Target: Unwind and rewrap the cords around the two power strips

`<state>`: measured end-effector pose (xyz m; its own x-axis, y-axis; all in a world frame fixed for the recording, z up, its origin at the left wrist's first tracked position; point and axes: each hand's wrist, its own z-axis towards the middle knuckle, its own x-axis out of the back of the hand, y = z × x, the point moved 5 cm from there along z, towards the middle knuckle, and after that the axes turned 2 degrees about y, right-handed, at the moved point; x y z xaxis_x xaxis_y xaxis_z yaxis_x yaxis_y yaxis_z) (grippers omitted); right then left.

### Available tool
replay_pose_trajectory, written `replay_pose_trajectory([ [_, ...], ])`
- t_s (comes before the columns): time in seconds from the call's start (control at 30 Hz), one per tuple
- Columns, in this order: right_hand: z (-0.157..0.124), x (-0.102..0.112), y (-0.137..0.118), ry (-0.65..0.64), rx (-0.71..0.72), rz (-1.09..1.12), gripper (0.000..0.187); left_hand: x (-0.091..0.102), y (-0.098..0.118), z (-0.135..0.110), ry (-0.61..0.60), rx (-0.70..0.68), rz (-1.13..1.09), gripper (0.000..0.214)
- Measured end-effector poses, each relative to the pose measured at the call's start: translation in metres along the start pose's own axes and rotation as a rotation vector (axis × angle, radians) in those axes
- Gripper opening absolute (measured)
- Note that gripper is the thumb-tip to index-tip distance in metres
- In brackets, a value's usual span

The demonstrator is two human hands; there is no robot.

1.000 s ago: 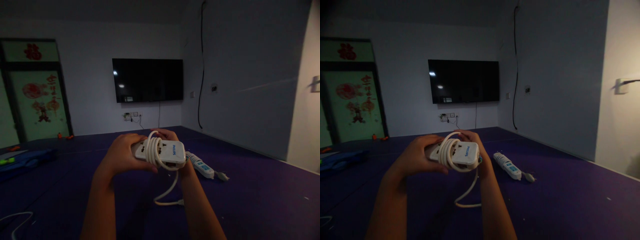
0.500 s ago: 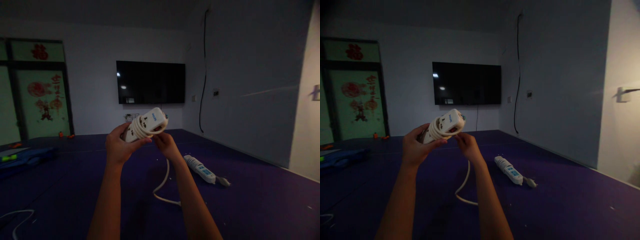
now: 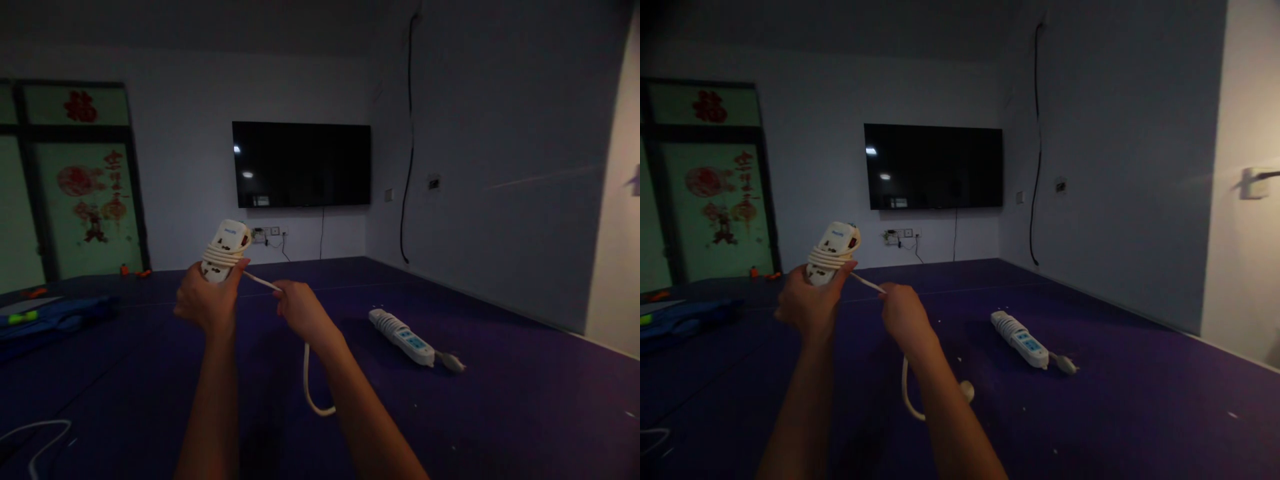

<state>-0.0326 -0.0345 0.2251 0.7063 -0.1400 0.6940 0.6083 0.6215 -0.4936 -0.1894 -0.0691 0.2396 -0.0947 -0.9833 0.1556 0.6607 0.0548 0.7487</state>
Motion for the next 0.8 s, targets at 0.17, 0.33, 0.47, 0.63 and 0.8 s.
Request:
replay_pose_trajectory([
  [0.17,-0.007,0.007,-0.026,0.106,0.087,-0.353,0.027,-0.011,0.0,-0.003,-0.102,-0.048,0.164,0.084],
  [0.33,-0.012,0.03,-0.025,0.21,0.185,-0.475,0.026,-0.025,0.009,-0.006,-0.359,-0.134,0.23,0.078],
  [0.47,-0.015,0.047,-0.015,0.303,0.285,-0.485,0.023,-0.037,0.02,-0.016,-0.577,-0.295,0.219,0.082],
  [0.63,-0.022,0.068,-0.004,0.383,0.319,-0.43,0.02,-0.052,0.031,-0.039,-0.758,-0.507,0.137,0.086],
  [0.8,-0.026,0.084,0.007,0.44,0.325,-0.319,0.019,-0.052,0.048,-0.057,-0.825,-0.775,0.063,0.078],
])
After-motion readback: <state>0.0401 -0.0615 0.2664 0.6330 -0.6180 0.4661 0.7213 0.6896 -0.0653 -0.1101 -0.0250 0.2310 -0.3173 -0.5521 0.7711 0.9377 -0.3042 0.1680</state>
